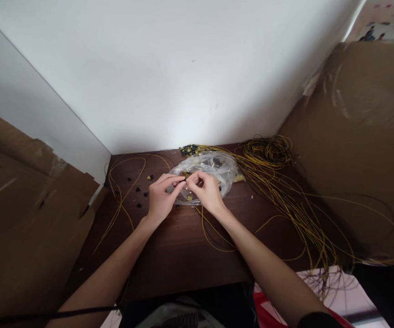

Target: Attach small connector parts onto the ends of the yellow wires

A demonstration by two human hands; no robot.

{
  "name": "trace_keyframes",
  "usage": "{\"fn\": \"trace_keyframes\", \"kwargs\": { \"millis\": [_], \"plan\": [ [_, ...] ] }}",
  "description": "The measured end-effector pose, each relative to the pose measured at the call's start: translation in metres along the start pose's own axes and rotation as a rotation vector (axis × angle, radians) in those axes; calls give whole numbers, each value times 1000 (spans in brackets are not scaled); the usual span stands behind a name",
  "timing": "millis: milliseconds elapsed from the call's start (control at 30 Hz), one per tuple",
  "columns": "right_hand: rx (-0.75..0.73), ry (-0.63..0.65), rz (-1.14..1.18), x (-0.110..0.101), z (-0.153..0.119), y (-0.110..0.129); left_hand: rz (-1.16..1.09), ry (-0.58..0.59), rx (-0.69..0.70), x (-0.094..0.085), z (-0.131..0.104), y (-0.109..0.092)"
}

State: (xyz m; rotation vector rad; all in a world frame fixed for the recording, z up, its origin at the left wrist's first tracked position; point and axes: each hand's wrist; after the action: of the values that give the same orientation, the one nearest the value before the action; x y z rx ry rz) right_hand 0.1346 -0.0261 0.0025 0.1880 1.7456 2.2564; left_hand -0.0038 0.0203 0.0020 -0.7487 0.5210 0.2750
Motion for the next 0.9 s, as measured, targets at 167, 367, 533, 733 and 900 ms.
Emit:
{"fn": "trace_keyframes", "kwargs": {
  "millis": [167,367,533,733,900],
  "plan": [
    [95,-27,219,3,2,2,2,22,-14,0,0,0],
    [220,-57,454,5,3,5,-49,56,-76,2,-2,2],
    [253,-19,485,2,4,6,-69,78,-62,2,0,4],
    [270,16,497,1,4,6,-51,97,37,1,1,5],
    [293,-2,527,0,4,6,-28,102,91,2,0,7]
  ]
}}
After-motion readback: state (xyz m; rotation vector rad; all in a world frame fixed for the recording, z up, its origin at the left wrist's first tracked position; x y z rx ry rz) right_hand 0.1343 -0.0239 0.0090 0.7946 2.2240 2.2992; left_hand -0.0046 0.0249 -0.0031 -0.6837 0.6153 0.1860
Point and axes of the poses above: each hand's wrist, its own z-axis towards the middle knuckle, its own x-axis out of the palm, y = z × x, and after that the axes turned 11 degrees about z, right-handed
